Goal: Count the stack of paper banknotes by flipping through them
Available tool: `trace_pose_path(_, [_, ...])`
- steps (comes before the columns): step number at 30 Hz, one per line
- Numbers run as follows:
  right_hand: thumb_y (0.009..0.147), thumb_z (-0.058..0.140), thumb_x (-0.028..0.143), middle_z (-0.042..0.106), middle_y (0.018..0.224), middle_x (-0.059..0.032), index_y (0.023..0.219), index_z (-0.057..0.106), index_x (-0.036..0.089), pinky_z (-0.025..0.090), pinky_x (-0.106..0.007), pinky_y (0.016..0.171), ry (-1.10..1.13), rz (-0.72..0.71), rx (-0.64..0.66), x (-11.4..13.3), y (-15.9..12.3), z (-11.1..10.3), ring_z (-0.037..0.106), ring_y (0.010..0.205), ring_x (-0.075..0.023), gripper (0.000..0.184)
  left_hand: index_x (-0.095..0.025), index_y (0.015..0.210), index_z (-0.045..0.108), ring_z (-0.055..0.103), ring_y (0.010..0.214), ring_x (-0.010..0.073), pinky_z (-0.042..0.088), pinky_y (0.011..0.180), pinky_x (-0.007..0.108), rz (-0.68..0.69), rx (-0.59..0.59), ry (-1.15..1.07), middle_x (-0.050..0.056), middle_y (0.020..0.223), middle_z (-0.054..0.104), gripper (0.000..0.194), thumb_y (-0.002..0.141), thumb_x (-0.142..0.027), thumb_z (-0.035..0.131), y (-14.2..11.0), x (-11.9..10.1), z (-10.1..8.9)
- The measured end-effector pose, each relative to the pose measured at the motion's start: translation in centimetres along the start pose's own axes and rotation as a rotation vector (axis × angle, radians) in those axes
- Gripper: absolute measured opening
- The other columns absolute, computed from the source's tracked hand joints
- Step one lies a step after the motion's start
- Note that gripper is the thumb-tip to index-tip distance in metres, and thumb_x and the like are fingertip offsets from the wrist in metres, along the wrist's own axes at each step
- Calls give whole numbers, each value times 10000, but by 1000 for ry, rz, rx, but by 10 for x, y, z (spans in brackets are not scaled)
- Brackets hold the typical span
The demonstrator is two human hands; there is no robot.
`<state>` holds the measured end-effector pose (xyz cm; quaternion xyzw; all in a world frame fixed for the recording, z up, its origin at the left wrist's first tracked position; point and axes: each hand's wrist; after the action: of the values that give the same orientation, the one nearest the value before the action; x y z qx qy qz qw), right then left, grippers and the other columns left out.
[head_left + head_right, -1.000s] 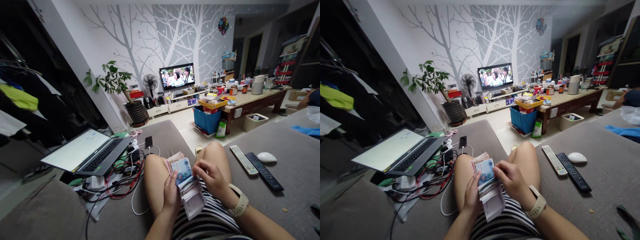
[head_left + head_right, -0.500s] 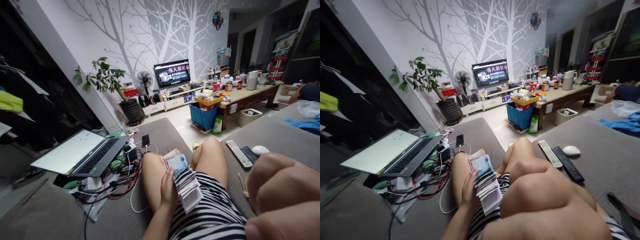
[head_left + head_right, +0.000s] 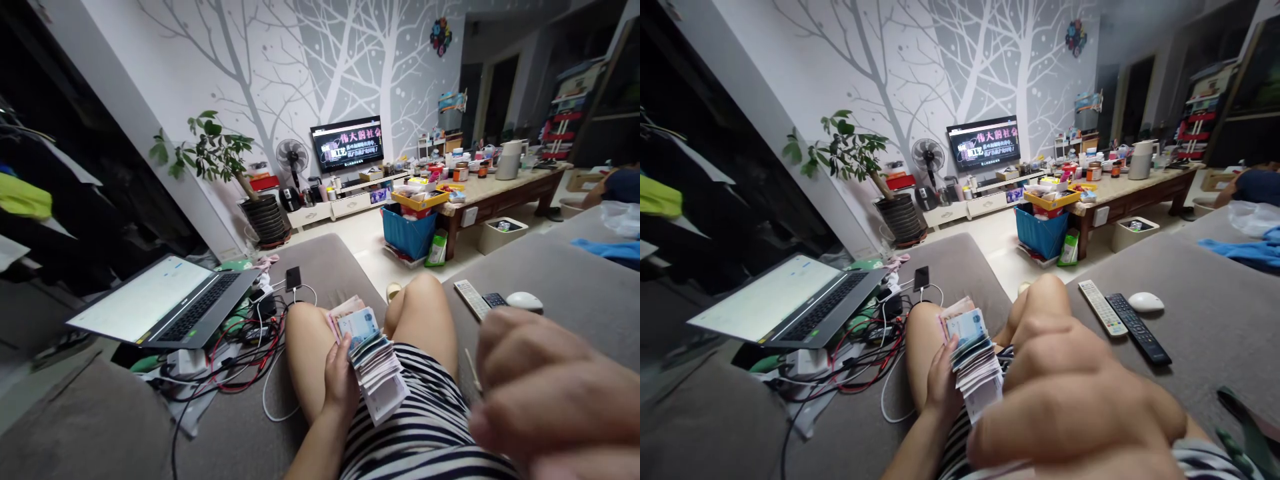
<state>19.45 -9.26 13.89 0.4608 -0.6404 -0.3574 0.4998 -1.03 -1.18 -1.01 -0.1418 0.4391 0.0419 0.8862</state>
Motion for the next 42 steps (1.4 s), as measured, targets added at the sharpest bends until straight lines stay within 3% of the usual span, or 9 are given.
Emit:
trace_pose_path(3, [844, 539, 277, 635, 724, -26, 955, 613, 263, 457, -321, 606, 58, 7, -6, -37, -1, 29, 581, 649, -162, 135, -129, 1032, 655, 668, 872, 255, 495, 828, 372, 13, 9, 7, 95, 875, 732, 377, 700, -308, 645, 0, 0, 0])
trace_pose_path(6, [834, 553, 263, 569, 688, -7, 849, 582, 205, 409, -275, 582, 36, 319, -98, -85, -23, 69, 521, 629, -138, 66, -123, 1042, 650, 668, 872, 258, 493, 825, 375, 7, 32, 0, 101, 873, 731, 382, 705, -303, 638, 1, 1, -2])
trace_pose_path(9, [806, 586, 350, 513, 678, 13, 818, 530, 187, 367, -242, 532, 226, 697, -165, -127, -54, 99, 454, 584, -116, 173, -117, 1054, 643, 668, 870, 256, 492, 822, 371, 14, 55, -8, 108, 900, 727, 398, 704, -306, 641, 2, 4, -4])
trace_pose_path(14, [721, 645, 460, 438, 600, 46, 720, 468, 184, 292, -224, 488, 600, 995, -197, -156, -86, 111, 370, 528, -96, 328, -113, 1043, 648, 674, 835, 255, 501, 786, 365, 8, 107, 16, 100, 866, 732, 412, 685, -316, 662, 5, 9, -6])
trace_pose_path(18, [701, 670, 453, 421, 555, 56, 672, 460, 178, 263, -224, 492, 648, 1050, -162, -157, -91, 106, 345, 510, -88, 347, -113, 1029, 660, 675, 824, 259, 497, 782, 366, 2, 145, 53, 95, 831, 735, 424, 669, -337, 677, 7, 11, -7])
trace_pose_path(24, [615, 756, 389, 434, 622, 54, 703, 464, 176, 299, -218, 529, 629, 1020, -199, -157, -93, 104, 384, 564, -92, 371, -108, 1069, 640, 665, 847, 261, 485, 796, 377, 23, 203, 90, 108, 875, 729, 433, 704, -342, 650, 6, 15, -9])
trace_pose_path(35, [606, 742, 435, 409, 548, 64, 633, 456, 174, 274, -220, 495, 568, 1064, -148, -165, -101, 108, 354, 511, -84, 389, -121, 1114, 600, 669, 784, 224, 501, 727, 327, 15, 187, 136, 80, 855, 724, 465, 696, -314, 669, 5, 16, -11])
trace_pose_path(42, [696, 671, 467, 414, 559, 49, 629, 484, 165, 279, -222, 501, 455, 977, -151, -159, -104, 109, 349, 528, -91, 361, -117, 1058, 632, 665, 843, 239, 508, 760, 351, 12, 96, 35, 108, 932, 715, 388, 729, -323, 617, 8, 15, -11])
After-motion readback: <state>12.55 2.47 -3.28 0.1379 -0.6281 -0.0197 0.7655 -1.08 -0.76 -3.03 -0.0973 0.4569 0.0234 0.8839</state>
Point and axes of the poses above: each hand's wrist, its own y-axis towards the middle knuckle, its own z-axis out of the palm, x = y × z
